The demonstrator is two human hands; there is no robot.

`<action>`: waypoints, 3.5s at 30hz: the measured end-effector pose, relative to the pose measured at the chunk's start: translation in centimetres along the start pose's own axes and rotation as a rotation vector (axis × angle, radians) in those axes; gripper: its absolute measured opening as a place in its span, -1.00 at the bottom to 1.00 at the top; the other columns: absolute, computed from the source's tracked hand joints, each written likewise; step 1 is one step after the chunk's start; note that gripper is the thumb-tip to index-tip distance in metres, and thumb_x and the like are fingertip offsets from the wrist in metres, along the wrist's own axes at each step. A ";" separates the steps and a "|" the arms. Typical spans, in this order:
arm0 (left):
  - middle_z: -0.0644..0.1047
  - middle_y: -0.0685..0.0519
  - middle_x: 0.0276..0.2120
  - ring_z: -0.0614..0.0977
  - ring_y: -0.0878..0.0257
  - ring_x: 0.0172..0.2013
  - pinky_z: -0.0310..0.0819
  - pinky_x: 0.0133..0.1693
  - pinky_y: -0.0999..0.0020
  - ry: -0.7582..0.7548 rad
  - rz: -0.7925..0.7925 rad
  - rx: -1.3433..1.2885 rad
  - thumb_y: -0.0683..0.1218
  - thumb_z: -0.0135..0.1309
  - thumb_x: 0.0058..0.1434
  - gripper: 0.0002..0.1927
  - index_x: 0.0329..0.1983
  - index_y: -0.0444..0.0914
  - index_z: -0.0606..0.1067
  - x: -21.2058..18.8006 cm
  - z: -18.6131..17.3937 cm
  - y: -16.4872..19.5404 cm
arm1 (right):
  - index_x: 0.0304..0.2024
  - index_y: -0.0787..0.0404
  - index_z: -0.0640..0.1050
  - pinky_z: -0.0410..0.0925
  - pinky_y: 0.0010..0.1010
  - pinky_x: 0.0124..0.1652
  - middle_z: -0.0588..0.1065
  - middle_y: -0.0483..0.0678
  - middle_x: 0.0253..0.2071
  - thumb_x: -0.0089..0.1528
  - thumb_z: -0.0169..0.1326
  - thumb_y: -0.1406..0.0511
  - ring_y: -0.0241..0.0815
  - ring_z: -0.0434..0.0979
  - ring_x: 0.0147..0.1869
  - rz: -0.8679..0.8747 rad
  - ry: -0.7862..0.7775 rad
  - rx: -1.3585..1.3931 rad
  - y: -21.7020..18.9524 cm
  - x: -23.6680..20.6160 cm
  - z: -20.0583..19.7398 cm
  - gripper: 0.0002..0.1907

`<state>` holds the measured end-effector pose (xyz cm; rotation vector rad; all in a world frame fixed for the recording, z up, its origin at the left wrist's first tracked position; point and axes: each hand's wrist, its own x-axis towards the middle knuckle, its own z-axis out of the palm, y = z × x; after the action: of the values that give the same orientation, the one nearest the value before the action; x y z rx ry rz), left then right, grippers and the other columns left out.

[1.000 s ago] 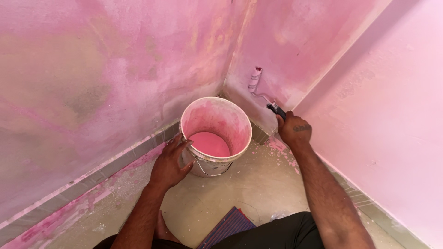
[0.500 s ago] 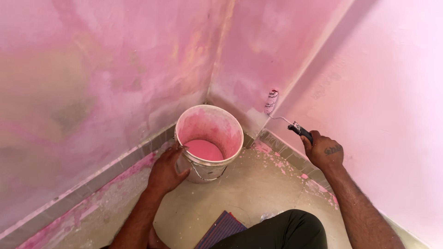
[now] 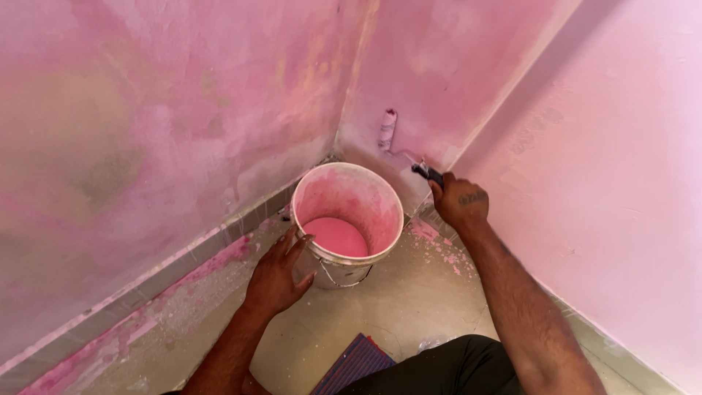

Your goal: The person sits on the floor in a room corner and paints the wall with pink paint using a small paint roller. They repeatedly dip the roller into a bucket of pink paint, roll the paint onto the wall near the corner, and reposition the bucket while coating the lower wall area.

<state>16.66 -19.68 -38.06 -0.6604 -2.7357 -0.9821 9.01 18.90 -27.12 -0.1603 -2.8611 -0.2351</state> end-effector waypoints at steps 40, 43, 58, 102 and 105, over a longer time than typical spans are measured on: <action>0.06 -0.16 0.50 0.23 -0.17 0.39 0.28 0.25 0.01 -0.002 0.009 -0.036 0.08 0.30 0.07 -0.27 0.34 0.03 0.37 -1.0 -1.0 -1.1 | -0.18 0.21 0.54 0.42 0.05 -0.38 0.57 0.15 -0.45 0.38 0.00 -0.03 0.22 0.60 -0.40 -0.080 0.172 0.065 -6.6 3.6 1.0 -0.56; 0.06 -0.16 0.50 0.22 -0.17 0.39 0.29 0.25 0.02 0.001 0.010 -0.056 0.07 0.30 0.06 -0.28 0.33 0.03 0.38 -0.7 -1.0 -2.0 | -0.19 0.23 0.54 0.43 0.05 -0.35 0.57 0.16 -0.44 0.37 0.00 -0.02 0.22 0.61 -0.38 -0.074 0.146 0.090 -9.0 5.2 1.1 -0.56; 0.11 -0.08 0.49 0.42 -0.07 0.29 0.39 0.20 0.08 -0.047 0.009 -0.076 0.10 0.27 0.11 -0.31 0.34 0.03 0.36 -0.9 -1.1 -2.7 | -0.11 0.17 0.54 0.41 0.02 -0.39 0.59 0.09 -0.43 0.41 -0.09 -0.05 0.17 0.61 -0.38 -0.031 0.056 0.031 -4.3 1.9 1.4 -0.55; 0.03 0.02 0.51 0.32 -0.08 0.34 0.34 0.23 0.05 -0.108 -0.040 -0.008 0.09 0.32 0.05 -0.20 0.38 0.08 0.30 -2.6 -2.5 -0.2 | -0.09 0.10 0.55 0.40 0.00 -0.43 0.54 0.09 -0.53 0.45 -0.17 -0.09 0.18 0.59 -0.46 0.176 0.041 0.069 8.1 -13.0 -0.1 -0.52; 0.03 0.01 0.51 0.32 -0.09 0.34 0.34 0.23 0.06 -0.105 -0.032 -0.009 0.10 0.31 0.07 -0.21 0.39 0.08 0.29 -2.3 -2.3 -0.5 | -0.11 0.11 0.54 0.40 0.00 -0.44 0.54 0.10 -0.53 0.44 -0.16 -0.09 0.18 0.59 -0.47 0.167 0.034 0.079 7.4 -11.5 0.7 -0.52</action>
<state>18.54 -22.29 -37.23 -0.6903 -2.8426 -0.9939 20.86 25.27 -29.84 -0.3732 -2.7979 -0.0909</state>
